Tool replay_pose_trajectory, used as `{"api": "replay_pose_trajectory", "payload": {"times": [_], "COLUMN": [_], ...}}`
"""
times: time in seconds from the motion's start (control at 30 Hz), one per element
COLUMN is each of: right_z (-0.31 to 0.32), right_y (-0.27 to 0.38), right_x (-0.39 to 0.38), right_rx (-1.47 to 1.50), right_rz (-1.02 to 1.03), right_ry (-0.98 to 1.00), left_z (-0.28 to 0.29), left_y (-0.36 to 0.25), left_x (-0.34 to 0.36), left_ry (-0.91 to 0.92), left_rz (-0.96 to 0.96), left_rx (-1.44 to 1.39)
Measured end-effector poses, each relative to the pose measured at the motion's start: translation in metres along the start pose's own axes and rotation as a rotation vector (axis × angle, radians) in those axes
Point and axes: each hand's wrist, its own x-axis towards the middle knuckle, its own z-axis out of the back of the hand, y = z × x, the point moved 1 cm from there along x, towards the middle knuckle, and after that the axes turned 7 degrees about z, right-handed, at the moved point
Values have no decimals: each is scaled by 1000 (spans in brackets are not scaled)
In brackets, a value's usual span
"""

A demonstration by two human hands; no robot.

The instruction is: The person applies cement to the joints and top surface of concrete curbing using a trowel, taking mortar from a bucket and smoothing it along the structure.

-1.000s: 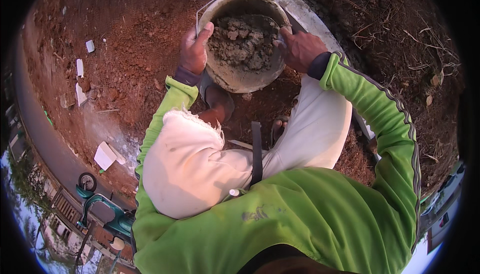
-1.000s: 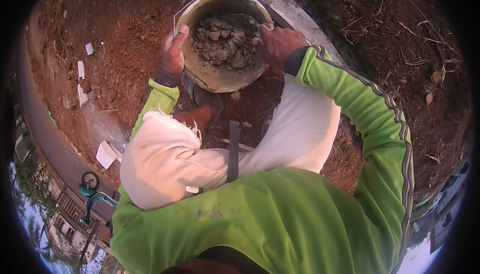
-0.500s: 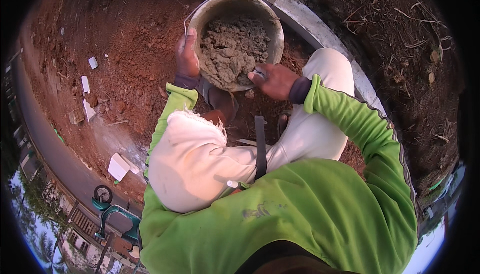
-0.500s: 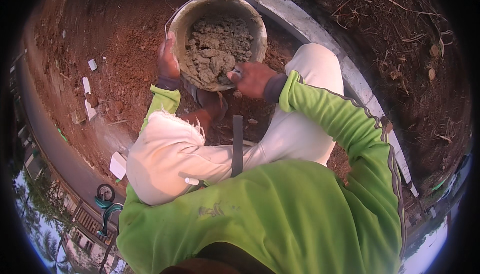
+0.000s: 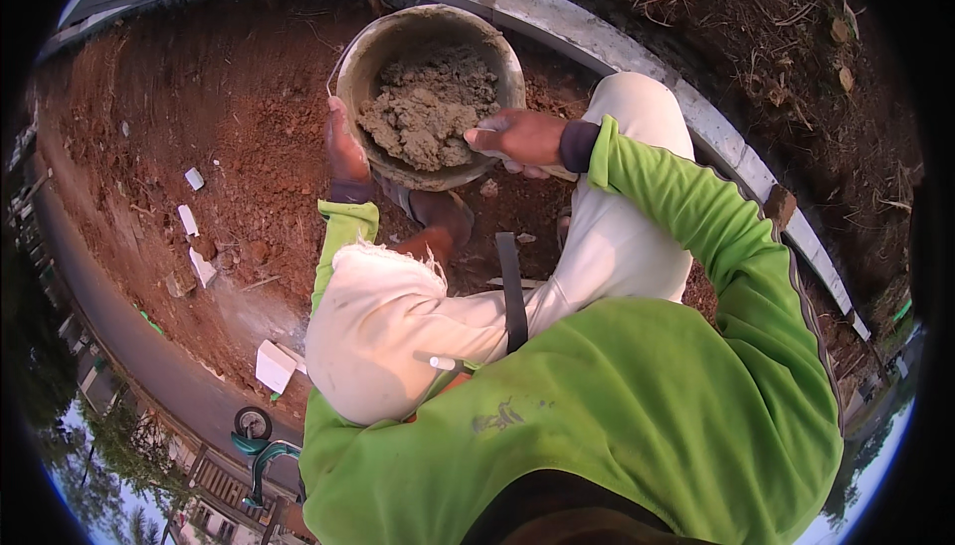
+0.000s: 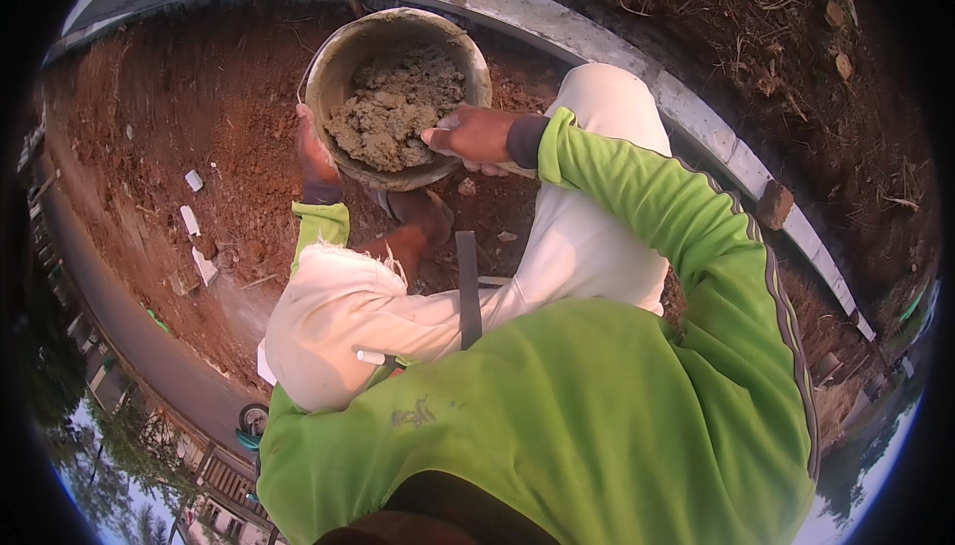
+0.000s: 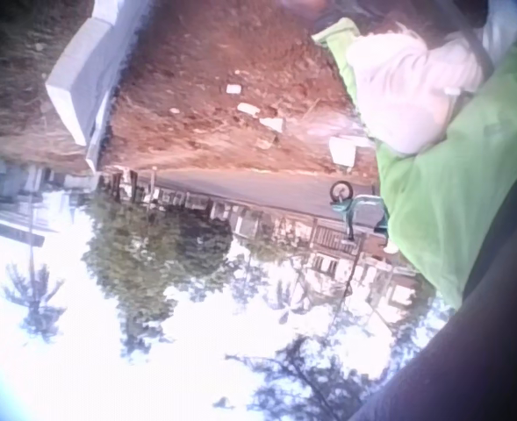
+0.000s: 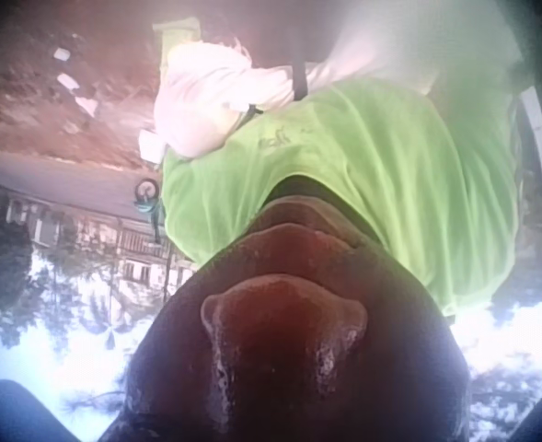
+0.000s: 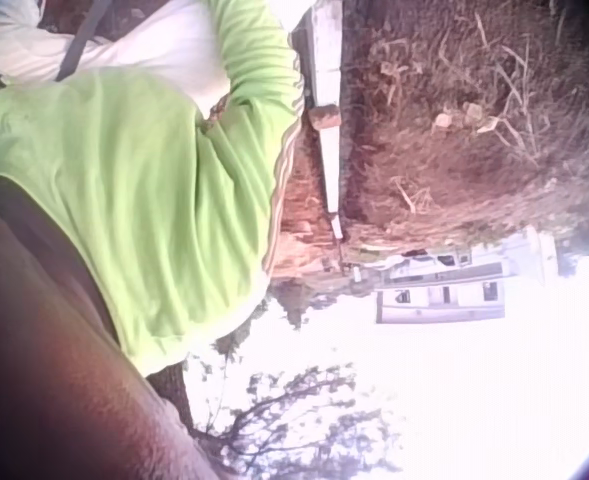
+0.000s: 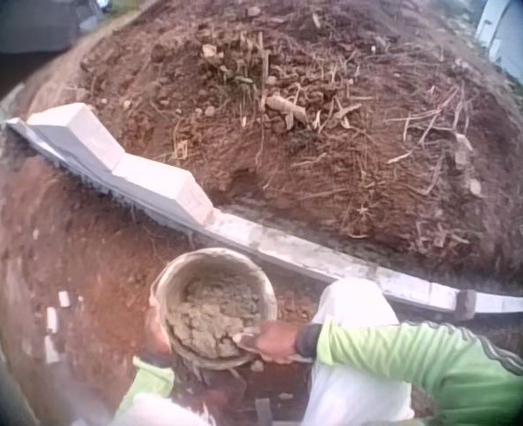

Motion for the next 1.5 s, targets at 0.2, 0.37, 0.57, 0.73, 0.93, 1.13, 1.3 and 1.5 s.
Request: {"api": "replay_pose_trajectory", "payload": {"times": [0.2, 0.37, 0.57, 0.73, 0.93, 1.13, 1.3, 1.5], "right_z": [35, 76, 125, 161, 168, 89, 73, 101], "right_y": [9, 15, -63, -158, -230, -248, -312, -301], "right_x": [-28, -116, -251, -349, -346, -324, -319, -342], "right_rx": [-144, -55, -165, -1093, -1340, -902, -878, -868], "right_rz": [126, 105, 173, -34, -163, -351, -481, -473], "right_ry": [-107, -151, -607, -1003, -1120, -1007, -1108, -1111], "left_z": [9, 21, -21, 12, 8, 12, 11, 9], "left_y": [-1, 8, -15, -3, -9, -9, -4, -14], "left_x": [10, 7, -11, 7, -1, 6, 10, 8], "left_ry": [36, -117, -22, -9, -3, 10, -15, -6], "left_rz": [71, 97, 170, 196, 203, 249, 223, 214], "left_rx": [70, 109, 68, 51, 85, 5, 41, 167]}}
